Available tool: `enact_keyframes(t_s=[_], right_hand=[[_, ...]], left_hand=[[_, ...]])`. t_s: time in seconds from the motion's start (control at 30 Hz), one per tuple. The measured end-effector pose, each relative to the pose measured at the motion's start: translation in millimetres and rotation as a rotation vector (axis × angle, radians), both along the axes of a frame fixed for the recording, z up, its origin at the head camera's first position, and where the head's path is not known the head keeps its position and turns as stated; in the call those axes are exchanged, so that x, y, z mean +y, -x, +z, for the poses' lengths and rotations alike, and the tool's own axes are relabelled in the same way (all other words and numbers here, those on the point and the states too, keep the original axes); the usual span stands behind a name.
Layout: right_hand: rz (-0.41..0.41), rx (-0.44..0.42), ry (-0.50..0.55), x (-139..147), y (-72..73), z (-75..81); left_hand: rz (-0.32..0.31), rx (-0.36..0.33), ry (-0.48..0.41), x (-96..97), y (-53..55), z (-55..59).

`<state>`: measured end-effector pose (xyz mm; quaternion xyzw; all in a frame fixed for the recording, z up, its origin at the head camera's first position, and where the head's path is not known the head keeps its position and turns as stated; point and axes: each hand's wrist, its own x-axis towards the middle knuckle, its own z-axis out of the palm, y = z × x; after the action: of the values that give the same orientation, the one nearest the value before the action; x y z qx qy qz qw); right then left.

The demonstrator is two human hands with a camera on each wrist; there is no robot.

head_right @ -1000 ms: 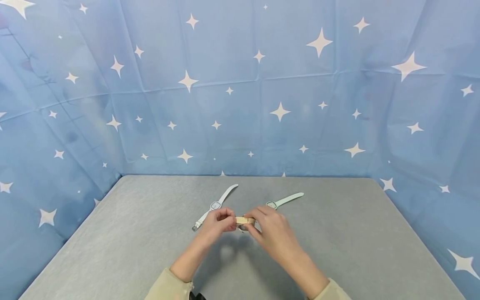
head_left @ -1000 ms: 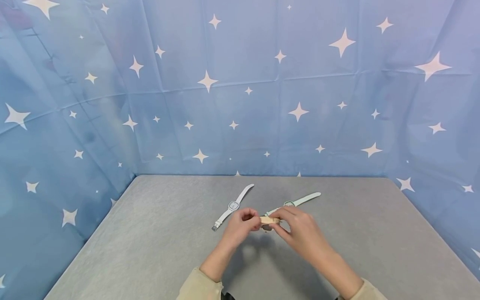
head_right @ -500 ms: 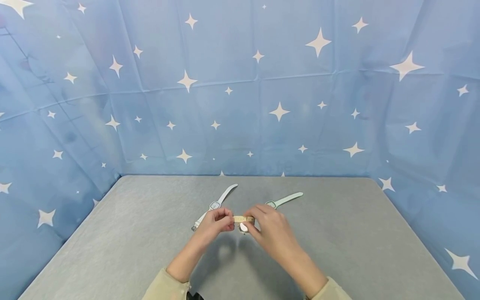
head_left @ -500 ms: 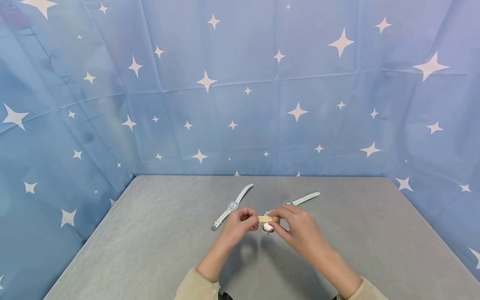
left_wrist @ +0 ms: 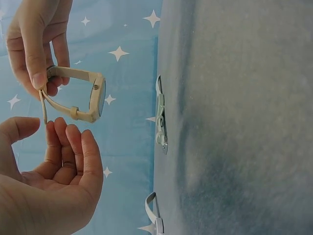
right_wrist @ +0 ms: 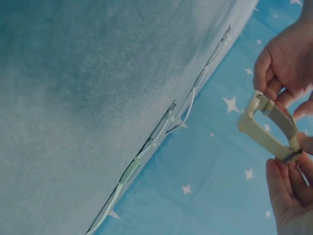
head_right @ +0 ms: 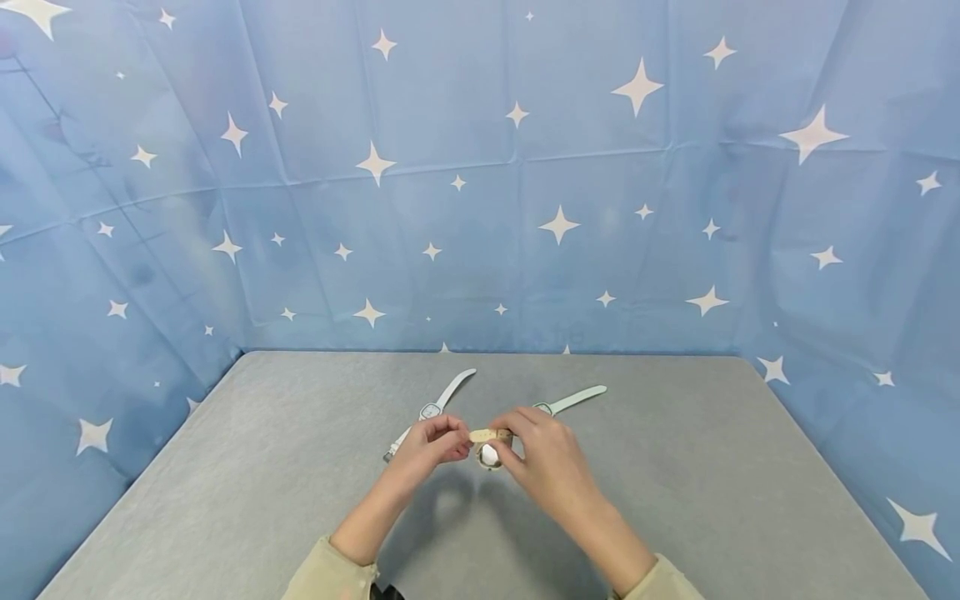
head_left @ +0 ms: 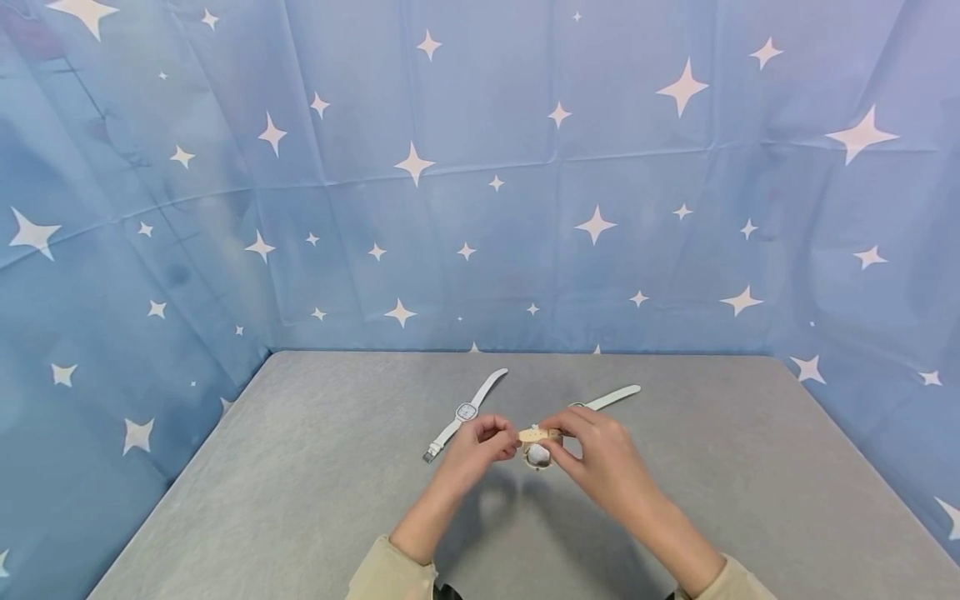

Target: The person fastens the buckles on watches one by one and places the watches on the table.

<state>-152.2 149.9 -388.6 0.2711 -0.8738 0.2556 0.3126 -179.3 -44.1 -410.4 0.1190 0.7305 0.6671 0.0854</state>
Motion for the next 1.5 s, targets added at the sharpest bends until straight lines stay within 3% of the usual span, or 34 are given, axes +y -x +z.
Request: enact_keyframes(t_s=[0.3,0.6,1.03,1.5], right_hand=[[-0.019,-0.026,0.006,1,-0.7,1.7],[-0.022,-0.023,0.01,3,0.2,2.5],[-0.026,-0.037,0.027,4,-0.2,1.5],[-0.046,-0.062,0.013,3,-1.5,2.8]], left_hand=[[0.018,0.035,0.001,-0.7,1.6,-2.8],[-0.039,0.116,0.03,-5.2,2.3,-8.3],[-0.075,0.092,0.068,-4.4,1.5,-11.2],[-0.147,0.14,0.058,-2.9,3.2,-17.5]])
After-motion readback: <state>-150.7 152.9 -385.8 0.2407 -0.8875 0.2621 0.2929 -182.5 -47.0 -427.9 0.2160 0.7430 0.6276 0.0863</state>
